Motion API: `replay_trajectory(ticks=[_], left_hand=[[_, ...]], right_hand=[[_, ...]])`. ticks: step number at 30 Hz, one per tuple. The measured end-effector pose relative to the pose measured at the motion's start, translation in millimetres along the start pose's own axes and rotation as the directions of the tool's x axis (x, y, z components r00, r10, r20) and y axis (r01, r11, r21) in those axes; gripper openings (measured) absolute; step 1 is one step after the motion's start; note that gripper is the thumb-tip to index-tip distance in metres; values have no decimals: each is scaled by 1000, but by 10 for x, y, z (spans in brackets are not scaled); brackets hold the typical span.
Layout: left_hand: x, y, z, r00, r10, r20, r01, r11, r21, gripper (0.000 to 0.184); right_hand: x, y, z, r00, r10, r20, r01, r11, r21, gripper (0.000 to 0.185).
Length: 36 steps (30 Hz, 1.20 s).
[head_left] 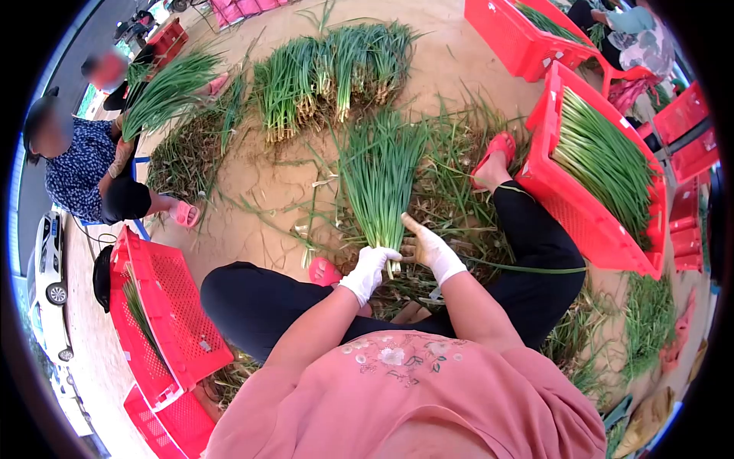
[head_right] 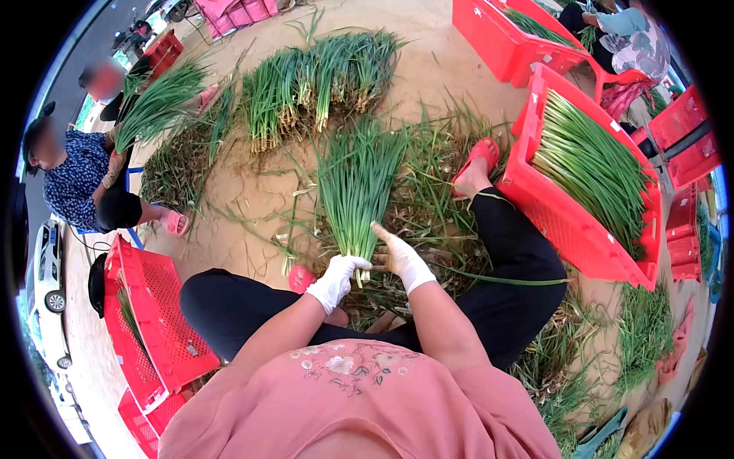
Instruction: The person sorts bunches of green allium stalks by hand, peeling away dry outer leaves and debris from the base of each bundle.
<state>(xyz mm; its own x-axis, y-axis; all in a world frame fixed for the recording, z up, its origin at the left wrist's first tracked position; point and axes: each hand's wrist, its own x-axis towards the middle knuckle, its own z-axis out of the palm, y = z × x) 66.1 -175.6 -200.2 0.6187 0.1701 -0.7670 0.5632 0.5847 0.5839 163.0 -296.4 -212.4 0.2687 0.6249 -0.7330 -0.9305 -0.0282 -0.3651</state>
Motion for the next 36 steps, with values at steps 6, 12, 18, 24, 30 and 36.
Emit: replay_trajectory(ticks=[6,12,18,24,30,36], left_hand=[[69,-63,-117,976,-24,216,48,993,-105,21],[170,-106,-256,955,-139,262,177,976,-125,24],[-31,23,-201,916,-162,368,282,910,-302,30],[29,-61,-191,926,-65,372,236,867,-438,26],[53,-120,-270,947,-134,293,246,888,-388,31],[-49,-50,-307,964,-123,236,206,907,-368,30]], right_hand=[[209,152,-22,979,-144,-146,104,962,-251,36],[85,183,100,975,-77,-207,117,975,187,32],[488,461,-155,963,-249,-103,245,968,-45,35],[166,230,36,823,-431,-371,169,808,-564,39],[345,-224,187,699,-714,-28,59,97,-993,45],[572,-361,83,708,-610,356,428,-30,-903,12]])
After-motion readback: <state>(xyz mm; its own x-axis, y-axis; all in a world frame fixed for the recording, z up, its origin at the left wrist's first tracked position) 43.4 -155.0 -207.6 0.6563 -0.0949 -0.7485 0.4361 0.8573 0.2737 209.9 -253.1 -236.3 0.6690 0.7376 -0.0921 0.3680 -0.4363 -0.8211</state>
